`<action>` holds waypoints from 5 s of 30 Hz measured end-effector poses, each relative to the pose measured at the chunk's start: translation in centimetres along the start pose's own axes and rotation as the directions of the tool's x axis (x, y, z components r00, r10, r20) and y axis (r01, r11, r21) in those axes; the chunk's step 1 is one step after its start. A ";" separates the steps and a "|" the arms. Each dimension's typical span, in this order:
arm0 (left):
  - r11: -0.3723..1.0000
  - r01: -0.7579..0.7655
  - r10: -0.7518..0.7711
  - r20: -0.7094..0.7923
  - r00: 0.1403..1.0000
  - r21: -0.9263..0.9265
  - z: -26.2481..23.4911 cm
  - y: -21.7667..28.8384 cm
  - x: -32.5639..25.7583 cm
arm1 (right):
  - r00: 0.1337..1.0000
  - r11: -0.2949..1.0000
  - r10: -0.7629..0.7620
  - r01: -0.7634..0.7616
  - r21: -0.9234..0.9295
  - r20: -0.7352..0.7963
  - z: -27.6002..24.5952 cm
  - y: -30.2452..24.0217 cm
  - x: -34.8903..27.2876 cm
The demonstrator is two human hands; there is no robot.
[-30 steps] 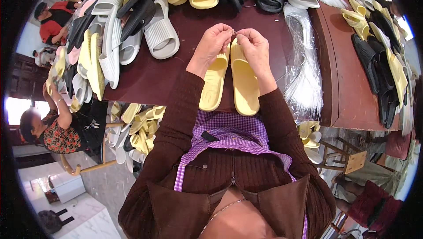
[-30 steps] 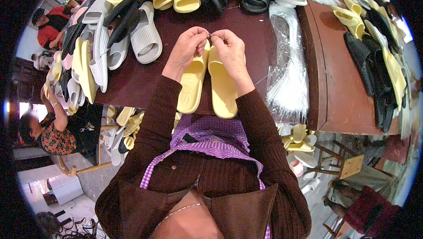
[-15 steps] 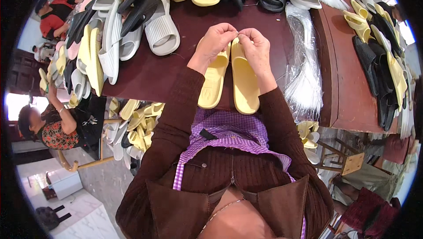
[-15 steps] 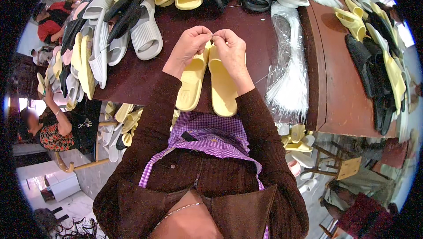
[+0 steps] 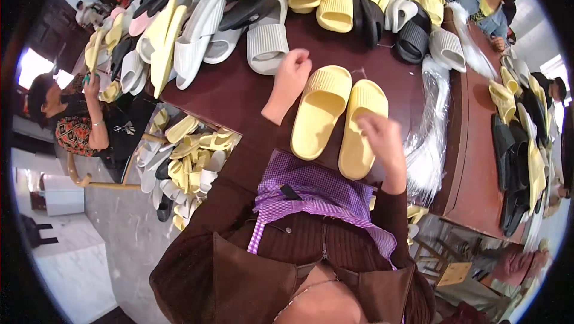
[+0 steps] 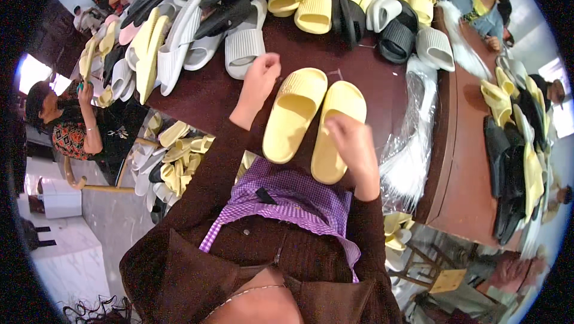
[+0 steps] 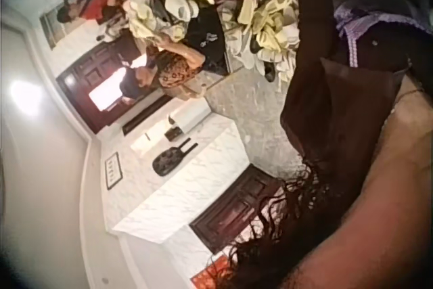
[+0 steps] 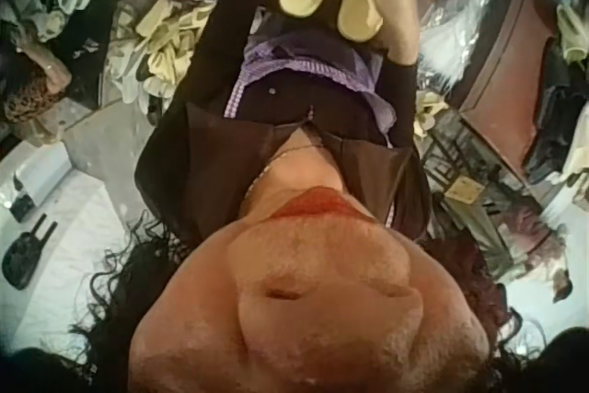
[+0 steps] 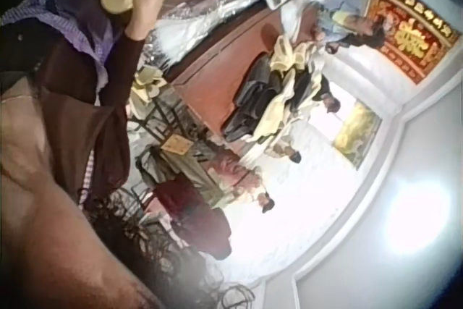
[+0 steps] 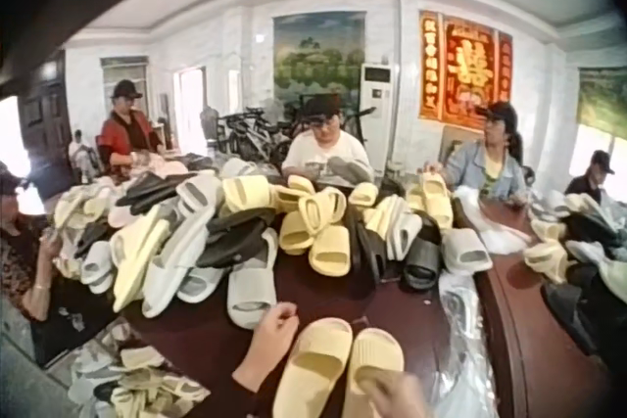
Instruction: The person pairs slippers and fastens each pair together by threading and locking plastic tag fasteners through them by hand.
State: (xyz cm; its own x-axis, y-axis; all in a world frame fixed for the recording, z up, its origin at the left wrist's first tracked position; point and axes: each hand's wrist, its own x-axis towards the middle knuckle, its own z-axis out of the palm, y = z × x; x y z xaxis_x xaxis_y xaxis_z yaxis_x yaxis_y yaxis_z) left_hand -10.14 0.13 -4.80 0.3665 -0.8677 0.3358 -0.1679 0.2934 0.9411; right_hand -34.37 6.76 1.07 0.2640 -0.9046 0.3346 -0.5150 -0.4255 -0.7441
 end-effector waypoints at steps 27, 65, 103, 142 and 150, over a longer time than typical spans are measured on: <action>0.192 -0.369 0.507 0.230 0.831 0.910 -15.0 8.1 8.5 | 0.886 0.512 -0.036 -0.381 -0.770 -0.462 -35.0 10.9 2.3; 0.538 0.579 -0.398 0.421 0.815 -0.613 -10.8 6.1 -5.3 | 0.923 0.603 0.335 -0.364 0.710 0.188 -2.1 -1.0 -2.3; 0.416 0.700 -0.330 0.621 0.711 -0.580 0.9 6.3 -15.0 | 0.728 0.357 0.496 -0.668 0.653 0.474 -0.6 -1.0 -6.5; 0.851 0.525 -0.395 0.650 0.649 -0.007 -1.6 7.1 -14.2 | 0.898 0.716 -0.149 0.387 -0.581 0.414 -11.8 8.8 0.5; 0.890 0.456 -0.311 0.751 0.583 0.015 2.1 9.0 -14.2 | 0.898 0.514 -0.157 0.430 -0.743 0.411 -11.4 8.6 -1.5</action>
State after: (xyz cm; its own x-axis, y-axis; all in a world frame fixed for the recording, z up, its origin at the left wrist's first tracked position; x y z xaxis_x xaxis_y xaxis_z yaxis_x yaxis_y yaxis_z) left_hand -18.80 14.22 -1.21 -0.4212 -0.8982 -0.1261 0.0041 -0.1409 0.9900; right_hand -48.52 4.22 0.77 0.6530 -0.7358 0.1793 -0.7568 -0.6252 0.1907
